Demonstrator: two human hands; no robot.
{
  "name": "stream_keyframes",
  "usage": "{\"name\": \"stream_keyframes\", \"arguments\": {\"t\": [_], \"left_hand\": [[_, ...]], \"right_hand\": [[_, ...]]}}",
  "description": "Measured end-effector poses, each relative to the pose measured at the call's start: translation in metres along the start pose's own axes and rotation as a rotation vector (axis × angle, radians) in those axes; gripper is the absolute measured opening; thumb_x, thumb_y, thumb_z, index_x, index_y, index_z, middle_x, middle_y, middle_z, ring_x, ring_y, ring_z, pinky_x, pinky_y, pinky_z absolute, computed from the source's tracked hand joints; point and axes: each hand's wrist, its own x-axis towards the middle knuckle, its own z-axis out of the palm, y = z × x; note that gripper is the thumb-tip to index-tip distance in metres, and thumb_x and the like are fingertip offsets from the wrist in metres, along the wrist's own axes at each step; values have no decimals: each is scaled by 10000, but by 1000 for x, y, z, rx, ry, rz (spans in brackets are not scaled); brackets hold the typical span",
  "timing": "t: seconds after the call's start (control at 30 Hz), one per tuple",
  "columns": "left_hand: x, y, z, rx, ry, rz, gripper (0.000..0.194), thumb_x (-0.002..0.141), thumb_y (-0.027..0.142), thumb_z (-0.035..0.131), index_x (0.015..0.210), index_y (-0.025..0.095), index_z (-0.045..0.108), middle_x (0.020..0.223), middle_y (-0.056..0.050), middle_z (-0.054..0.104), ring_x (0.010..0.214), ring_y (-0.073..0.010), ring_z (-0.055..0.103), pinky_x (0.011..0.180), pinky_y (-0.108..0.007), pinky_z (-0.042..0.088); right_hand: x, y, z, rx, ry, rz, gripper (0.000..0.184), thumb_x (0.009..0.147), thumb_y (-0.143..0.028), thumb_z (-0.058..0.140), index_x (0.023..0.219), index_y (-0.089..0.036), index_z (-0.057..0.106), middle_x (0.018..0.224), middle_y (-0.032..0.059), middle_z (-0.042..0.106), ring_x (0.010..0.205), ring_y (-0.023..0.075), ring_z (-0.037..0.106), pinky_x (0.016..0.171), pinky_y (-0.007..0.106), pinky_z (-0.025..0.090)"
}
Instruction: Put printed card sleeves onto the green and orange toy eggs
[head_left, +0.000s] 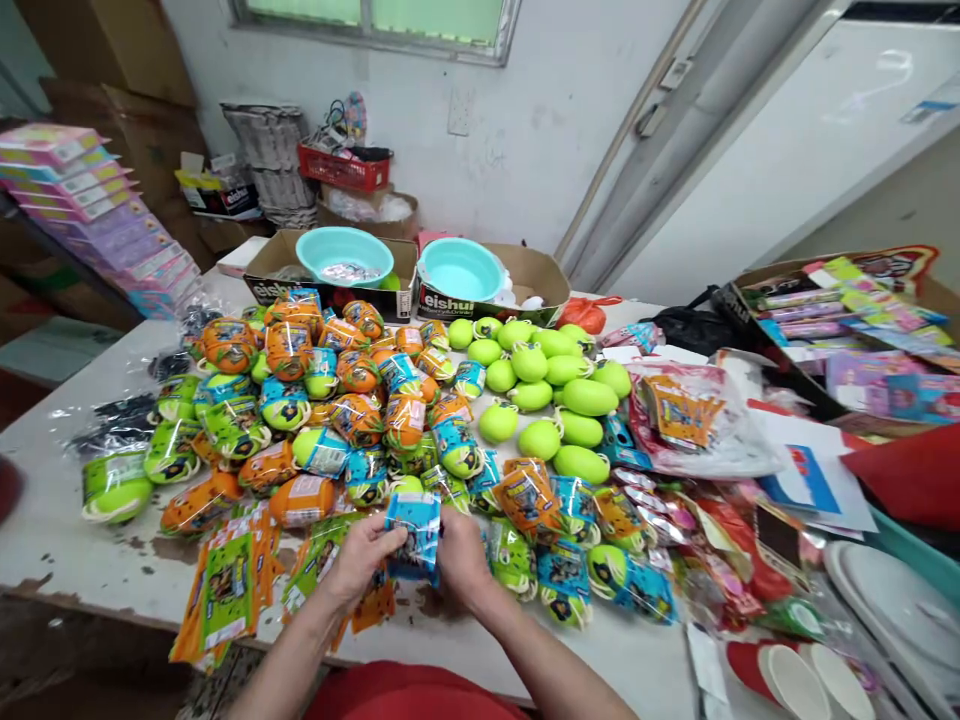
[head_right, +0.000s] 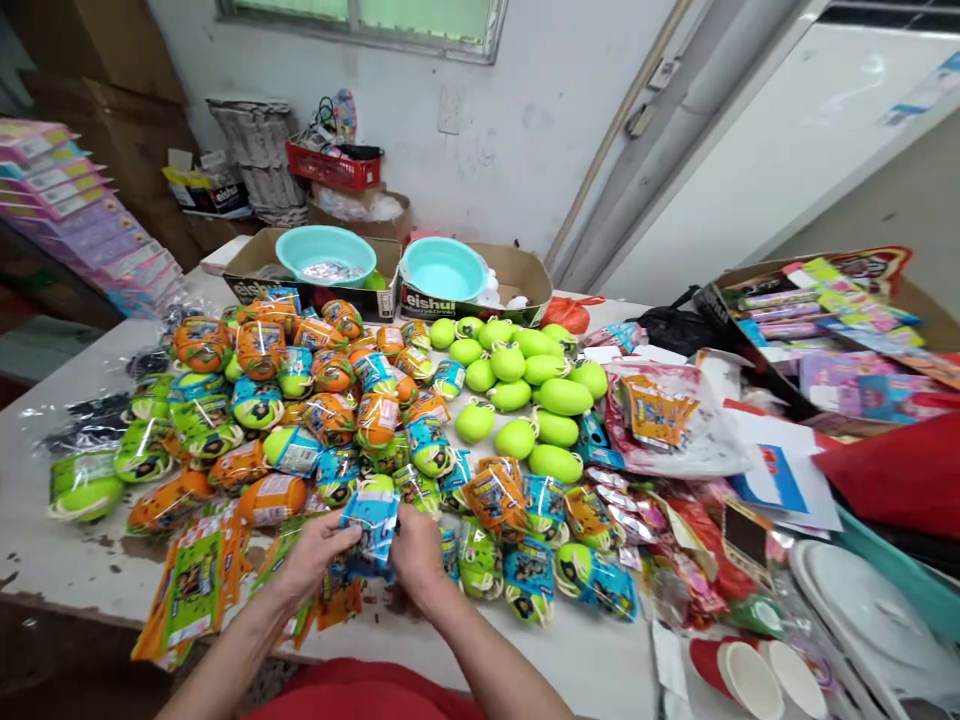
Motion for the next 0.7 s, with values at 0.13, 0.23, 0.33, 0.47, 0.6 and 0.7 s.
{"name": "stream_keyframes", "arguments": {"t": [0.13, 0.23, 0.33, 0.47, 0.6, 0.7], "left_hand": [[23, 10, 26, -219, 136, 55, 285, 707, 399, 705, 902, 198, 652, 784, -15, 701, 694, -154, 636, 666, -267, 509], [42, 20, 26, -270, 224, 91, 247, 717, 372, 707, 899, 213, 652, 824, 1, 706, 720, -145, 641, 679, -254, 508], [52, 20, 27, -253, 227, 68, 288, 714, 372, 712, 933, 191, 668, 865, -21, 712, 754, -158, 642, 720, -268, 499], [54, 1, 37, -284, 307, 56, 301, 651, 387, 756, 822, 146, 697, 811, -47, 714, 743, -170, 632, 760, -292, 480], [50, -26, 41, -355, 416, 17, 353, 623, 415, 766, 829, 135, 702, 774, -58, 706, 685, -164, 616, 731, -302, 474], [42, -37, 44, -372, 460, 4, 363, 614, 418, 773, 809, 121, 701, 751, -64, 699, 648, -153, 604, 705, -288, 469]], "right_hand": [[53, 11, -75, -24, -47, -123, 70, 695, -258, 653, 698, -238, 720, 706, 6, 705, 660, 191, 608, 660, 268, 440], [133, 24, -142, -38, 26, -163, 143, 717, -223, 628, 825, -231, 723, 905, 36, 711, 879, 223, 614, 853, 360, 435], [213, 38, -179, -32, -77, -121, 98, 640, -117, 676, 675, -204, 705, 811, 43, 716, 826, 213, 632, 870, 399, 439], [276, 62, -174, -122, -300, 88, 220, 752, -73, 560, 570, -95, 681, 643, 123, 681, 569, 120, 604, 763, 368, 436], [297, 86, -160, -235, -516, 122, 167, 725, -85, 584, 629, -58, 718, 632, 158, 662, 483, 72, 549, 725, 328, 407], [295, 102, -157, -303, -606, 31, 306, 441, -79, 797, 738, -112, 733, 829, 176, 686, 651, 169, 624, 721, 302, 434]]}}
